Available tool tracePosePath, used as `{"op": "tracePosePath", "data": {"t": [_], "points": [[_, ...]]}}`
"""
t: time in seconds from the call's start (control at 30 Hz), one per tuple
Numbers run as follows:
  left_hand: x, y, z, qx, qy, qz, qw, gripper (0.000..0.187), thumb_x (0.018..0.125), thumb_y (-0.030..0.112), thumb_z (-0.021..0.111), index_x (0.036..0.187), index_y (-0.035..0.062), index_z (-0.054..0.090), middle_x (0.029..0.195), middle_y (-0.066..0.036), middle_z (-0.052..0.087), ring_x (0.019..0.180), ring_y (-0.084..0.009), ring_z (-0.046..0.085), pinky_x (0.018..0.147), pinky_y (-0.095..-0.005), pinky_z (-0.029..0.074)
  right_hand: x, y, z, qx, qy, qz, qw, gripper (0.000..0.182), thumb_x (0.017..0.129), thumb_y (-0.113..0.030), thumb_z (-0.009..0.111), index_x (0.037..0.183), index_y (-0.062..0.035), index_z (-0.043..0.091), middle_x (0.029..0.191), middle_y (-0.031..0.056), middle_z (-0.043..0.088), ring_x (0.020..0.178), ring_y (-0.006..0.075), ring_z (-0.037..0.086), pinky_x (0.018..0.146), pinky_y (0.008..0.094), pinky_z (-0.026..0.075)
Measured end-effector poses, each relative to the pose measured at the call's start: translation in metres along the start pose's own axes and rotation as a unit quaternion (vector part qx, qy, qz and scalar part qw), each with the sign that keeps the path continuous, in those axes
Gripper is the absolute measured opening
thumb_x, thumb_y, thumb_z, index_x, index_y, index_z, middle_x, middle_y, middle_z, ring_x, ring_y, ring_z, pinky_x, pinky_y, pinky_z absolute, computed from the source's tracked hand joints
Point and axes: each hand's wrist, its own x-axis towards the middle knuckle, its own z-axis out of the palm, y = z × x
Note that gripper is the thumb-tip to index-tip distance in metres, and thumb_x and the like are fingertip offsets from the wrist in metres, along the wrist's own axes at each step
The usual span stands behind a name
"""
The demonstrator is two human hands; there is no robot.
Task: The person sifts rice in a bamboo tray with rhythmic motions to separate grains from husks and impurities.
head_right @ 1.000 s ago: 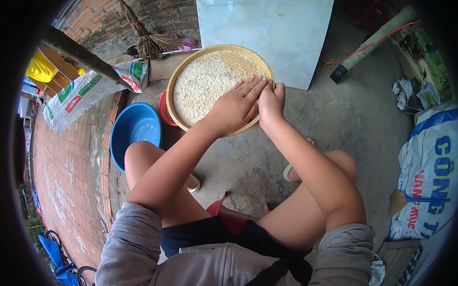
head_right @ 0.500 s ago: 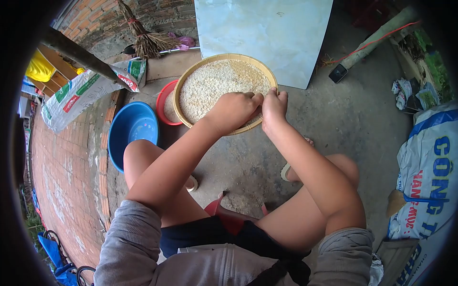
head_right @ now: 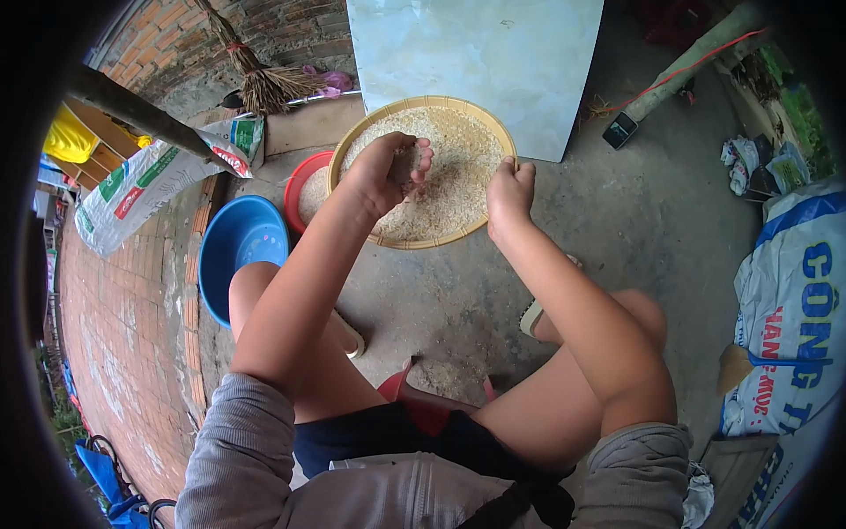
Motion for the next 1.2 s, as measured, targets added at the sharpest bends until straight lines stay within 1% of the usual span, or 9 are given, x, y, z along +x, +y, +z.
{"op": "tracePosePath", "data": {"t": [0.27,0.5,0.6,0.67,0.7,0.8,0.93,1.03,1.2], "points": [[0.006,0.003,-0.022,-0.083,-0.035,-0.017,0.996,0.019,0.094,0.021,0.044,0.084,0.0076,0.053,0.065,-0.002,0.054,0.054,-0.0106,0.048,0.046,-0.0230,0.036,-0.005,0.004,-0.007,-0.038,-0.005,0.049,0.998,0.023,0.099,-0.024,0.036,0.099,-0.0005,0.039,0.098,0.0132,0.051,0.091,0.0192,0.052,0.081,0.0344,0.042],[-0.025,0.012,-0.010,0.140,-0.064,0.141,0.978,0.037,0.093,0.034,0.053,0.065,0.0107,0.052,0.051,0.002,0.041,0.039,-0.0070,0.033,0.040,-0.0225,0.024,-0.013,0.005,-0.008,-0.031,-0.059,0.023,0.997,0.022,0.099,-0.023,0.036,0.095,-0.0015,0.041,0.090,0.0096,0.050,0.081,0.0147,0.049,0.075,0.0332,0.042],[-0.034,0.015,-0.009,0.412,-0.032,0.214,0.885,0.041,0.092,0.040,0.051,0.071,0.0060,0.060,0.054,-0.005,0.051,0.049,-0.0150,0.048,0.047,-0.0267,0.039,-0.018,0.005,-0.004,-0.032,-0.086,0.029,0.995,0.023,0.099,-0.024,0.038,0.094,-0.0021,0.042,0.087,0.0078,0.049,0.079,0.0130,0.047,0.073,0.0322,0.041],[-0.030,0.010,-0.022,0.692,-0.070,0.477,0.538,0.037,0.092,0.040,0.053,0.091,0.0052,0.065,0.085,-0.013,0.063,0.075,-0.0257,0.060,0.066,-0.0322,0.048,-0.022,0.001,-0.001,-0.004,-0.095,0.046,0.994,0.023,0.099,-0.025,0.039,0.095,-0.0021,0.043,0.087,0.0069,0.049,0.077,0.0121,0.046,0.072,0.0311,0.040],[-0.032,0.012,-0.028,0.713,-0.090,0.417,0.556,0.037,0.091,0.038,0.053,0.106,0.0050,0.062,0.109,-0.016,0.060,0.101,-0.0328,0.056,0.085,-0.0381,0.045,-0.022,0.001,0.000,-0.005,-0.096,0.047,0.994,0.023,0.099,-0.025,0.039,0.095,-0.0021,0.043,0.087,0.0069,0.049,0.077,0.0121,0.046,0.072,0.0311,0.040],[-0.033,0.027,-0.039,0.637,0.015,0.441,0.632,0.034,0.091,0.034,0.055,0.109,0.0048,0.060,0.109,-0.016,0.059,0.100,-0.0325,0.057,0.085,-0.0381,0.045,-0.023,-0.002,0.004,-0.021,-0.096,0.049,0.994,0.023,0.098,-0.025,0.039,0.096,-0.0024,0.043,0.087,0.0062,0.048,0.077,0.0114,0.044,0.073,0.0307,0.040],[-0.028,0.057,-0.067,0.608,0.191,0.544,0.546,0.033,0.089,0.031,0.057,0.108,0.0044,0.060,0.105,-0.021,0.060,0.100,-0.0387,0.056,0.087,-0.0424,0.044,-0.024,-0.022,0.006,0.009,-0.090,0.040,0.995,0.024,0.099,-0.026,0.039,0.095,-0.0031,0.044,0.087,0.0047,0.048,0.079,0.0108,0.043,0.075,0.0301,0.040],[-0.039,0.068,-0.083,0.586,0.248,0.358,0.683,0.046,0.089,0.037,0.055,0.119,0.0030,0.054,0.109,-0.022,0.060,0.102,-0.0351,0.057,0.091,-0.0375,0.042,-0.030,-0.048,0.004,0.039,-0.101,0.051,0.993,0.024,0.099,-0.026,0.040,0.094,-0.0035,0.045,0.087,0.0042,0.047,0.080,0.0107,0.043,0.076,0.0300,0.040],[-0.055,0.066,-0.071,0.443,0.194,0.282,0.828,0.046,0.090,0.027,0.056,0.126,-0.0006,0.050,0.107,-0.013,0.061,0.100,-0.0188,0.055,0.089,-0.0299,0.041,0.007,-0.063,-0.011,0.057,-0.146,0.039,0.987,0.027,0.098,-0.028,0.043,0.095,-0.0025,0.049,0.091,0.0066,0.054,0.082,0.0144,0.053,0.076,0.0329,0.046]]}}
